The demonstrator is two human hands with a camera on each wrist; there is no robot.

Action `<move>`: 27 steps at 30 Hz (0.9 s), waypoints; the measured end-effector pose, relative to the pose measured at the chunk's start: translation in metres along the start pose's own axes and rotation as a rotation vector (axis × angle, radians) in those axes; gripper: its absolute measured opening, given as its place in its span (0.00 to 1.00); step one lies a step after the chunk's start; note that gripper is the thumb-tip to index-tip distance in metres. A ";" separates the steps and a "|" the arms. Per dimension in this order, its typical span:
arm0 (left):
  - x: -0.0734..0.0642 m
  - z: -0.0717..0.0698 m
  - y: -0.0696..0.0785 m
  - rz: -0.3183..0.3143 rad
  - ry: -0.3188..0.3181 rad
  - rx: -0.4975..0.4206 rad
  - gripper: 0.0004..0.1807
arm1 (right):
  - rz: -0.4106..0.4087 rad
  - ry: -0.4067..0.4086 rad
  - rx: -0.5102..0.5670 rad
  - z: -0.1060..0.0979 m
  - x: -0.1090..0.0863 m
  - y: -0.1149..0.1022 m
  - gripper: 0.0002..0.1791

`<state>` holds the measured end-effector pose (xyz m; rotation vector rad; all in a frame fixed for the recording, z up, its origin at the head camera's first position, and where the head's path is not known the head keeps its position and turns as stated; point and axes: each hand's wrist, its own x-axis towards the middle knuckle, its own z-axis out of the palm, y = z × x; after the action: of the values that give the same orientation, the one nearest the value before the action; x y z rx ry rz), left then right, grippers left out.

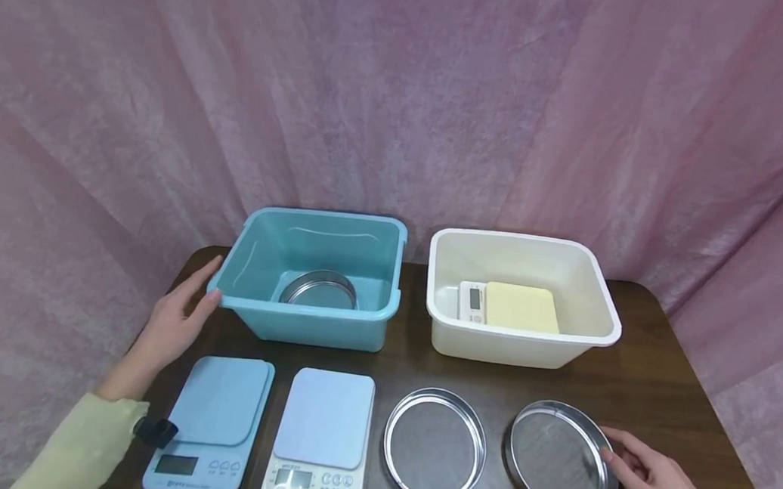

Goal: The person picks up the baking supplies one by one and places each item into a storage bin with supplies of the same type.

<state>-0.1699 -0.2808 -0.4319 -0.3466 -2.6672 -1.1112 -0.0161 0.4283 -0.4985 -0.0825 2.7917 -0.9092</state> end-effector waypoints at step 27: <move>0.001 0.006 0.003 -0.017 0.014 -0.008 0.35 | -0.097 0.051 0.201 0.001 -0.005 -0.004 0.17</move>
<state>-0.1703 -0.2748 -0.4341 -0.3164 -2.6590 -1.1253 -0.0112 0.4245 -0.4961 -0.1676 2.7451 -1.2268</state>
